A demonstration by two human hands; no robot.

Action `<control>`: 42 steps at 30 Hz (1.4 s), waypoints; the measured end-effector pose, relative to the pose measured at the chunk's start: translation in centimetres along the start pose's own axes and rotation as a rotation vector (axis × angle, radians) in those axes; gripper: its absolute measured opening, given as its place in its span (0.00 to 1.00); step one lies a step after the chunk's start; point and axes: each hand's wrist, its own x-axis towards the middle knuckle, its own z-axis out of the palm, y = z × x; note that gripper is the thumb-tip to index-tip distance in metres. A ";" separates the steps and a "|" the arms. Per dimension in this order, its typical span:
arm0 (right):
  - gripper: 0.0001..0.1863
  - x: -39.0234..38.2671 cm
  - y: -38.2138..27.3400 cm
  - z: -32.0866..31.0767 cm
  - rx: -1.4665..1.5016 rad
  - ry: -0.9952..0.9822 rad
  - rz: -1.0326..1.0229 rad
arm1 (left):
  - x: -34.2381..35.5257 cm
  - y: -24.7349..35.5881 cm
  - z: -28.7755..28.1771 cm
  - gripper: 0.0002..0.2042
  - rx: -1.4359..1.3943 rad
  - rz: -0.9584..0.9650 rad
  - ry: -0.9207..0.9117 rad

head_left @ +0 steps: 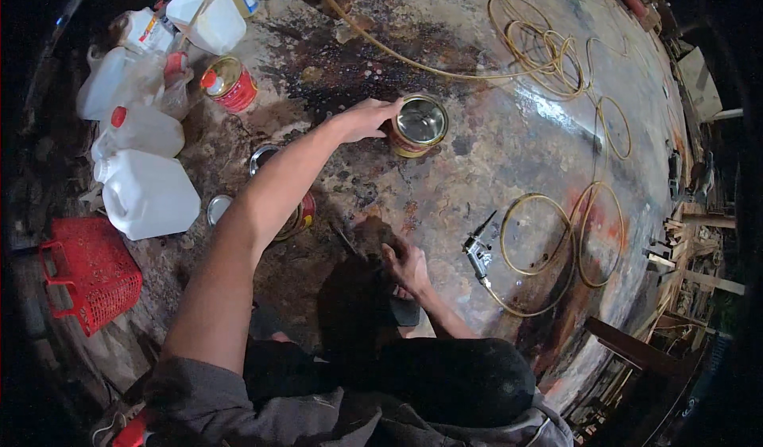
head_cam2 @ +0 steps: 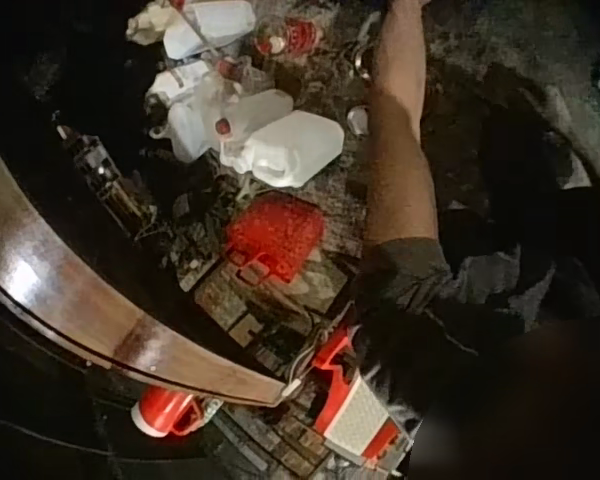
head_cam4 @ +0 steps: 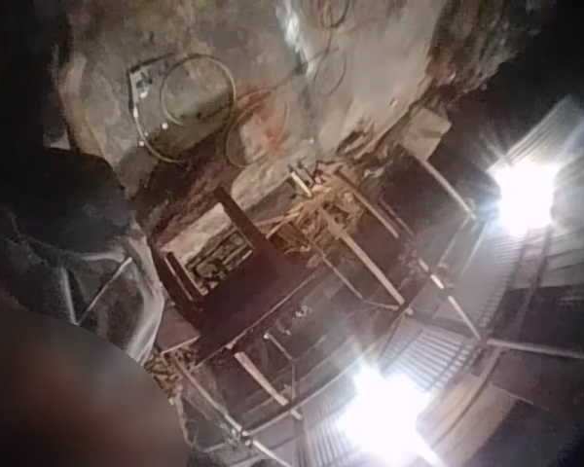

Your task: Opening cans of paint and mixing them with a wooden stick.

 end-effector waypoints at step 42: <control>0.12 15.5 -28.1 6.7 0.225 -0.705 -0.012 | -30.2 -23.3 -10.6 0.47 1.189 -0.303 0.769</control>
